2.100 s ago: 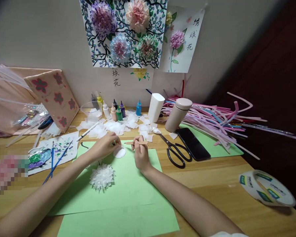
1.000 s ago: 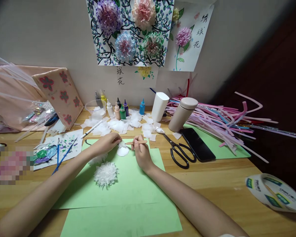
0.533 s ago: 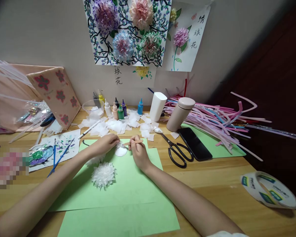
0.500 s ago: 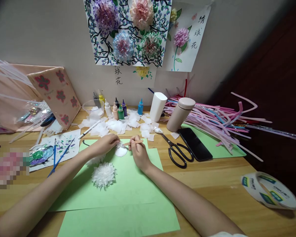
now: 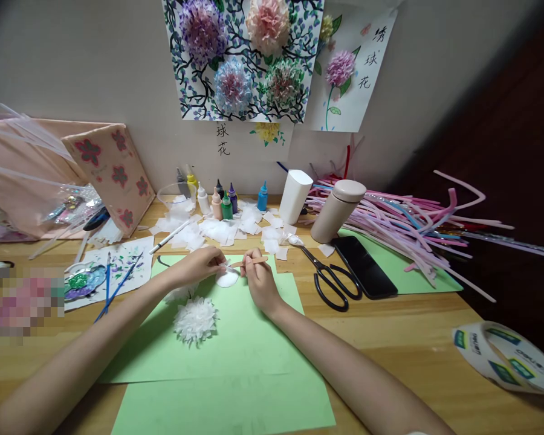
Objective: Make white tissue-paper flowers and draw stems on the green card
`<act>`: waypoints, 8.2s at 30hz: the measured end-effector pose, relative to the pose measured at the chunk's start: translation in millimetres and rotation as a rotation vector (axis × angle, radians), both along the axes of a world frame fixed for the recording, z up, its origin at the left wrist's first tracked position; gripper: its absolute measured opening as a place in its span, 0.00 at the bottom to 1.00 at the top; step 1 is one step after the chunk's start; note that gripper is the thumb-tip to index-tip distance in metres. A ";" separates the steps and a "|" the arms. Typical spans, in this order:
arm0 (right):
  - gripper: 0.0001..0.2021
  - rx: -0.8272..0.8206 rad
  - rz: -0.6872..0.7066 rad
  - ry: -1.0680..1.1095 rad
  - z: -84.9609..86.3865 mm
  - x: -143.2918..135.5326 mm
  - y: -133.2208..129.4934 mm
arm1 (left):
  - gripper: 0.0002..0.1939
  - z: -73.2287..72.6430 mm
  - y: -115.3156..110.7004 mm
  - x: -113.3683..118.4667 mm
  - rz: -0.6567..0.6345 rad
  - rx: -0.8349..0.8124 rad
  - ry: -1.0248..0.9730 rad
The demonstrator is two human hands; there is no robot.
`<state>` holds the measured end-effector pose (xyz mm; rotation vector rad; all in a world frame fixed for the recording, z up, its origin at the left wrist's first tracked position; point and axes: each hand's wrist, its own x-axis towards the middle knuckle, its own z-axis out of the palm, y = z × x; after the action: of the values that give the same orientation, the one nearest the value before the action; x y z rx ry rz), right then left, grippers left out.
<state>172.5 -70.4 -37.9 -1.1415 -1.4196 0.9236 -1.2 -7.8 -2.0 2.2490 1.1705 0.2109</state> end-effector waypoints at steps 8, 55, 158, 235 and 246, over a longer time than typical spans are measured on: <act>0.11 0.000 0.000 -0.039 -2.5 -0.1 0.3 | 0.11 -2.7 -3.2 5.5 0.059 0.017 -0.022; 0.13 0.270 0.097 -0.327 3.7 -2.0 -12.3 | 0.12 -7.4 7.9 0.0 0.098 -0.234 -0.162; 0.15 0.127 0.127 -0.277 1.3 -3.0 -5.4 | 0.11 -10.4 -5.1 10.4 0.136 0.026 -0.045; 0.12 0.121 -0.142 0.140 -0.5 2.5 0.8 | 0.11 18.1 22.7 -20.3 0.380 0.239 -0.527; 0.13 0.124 -0.071 0.135 -2.6 2.4 -3.7 | 0.14 34.7 17.1 -23.4 0.184 -0.238 -0.516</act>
<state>174.9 -74.2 -40.6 -1.0119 -1.3006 0.8357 -24.6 9.3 32.7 1.7356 1.0499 0.6462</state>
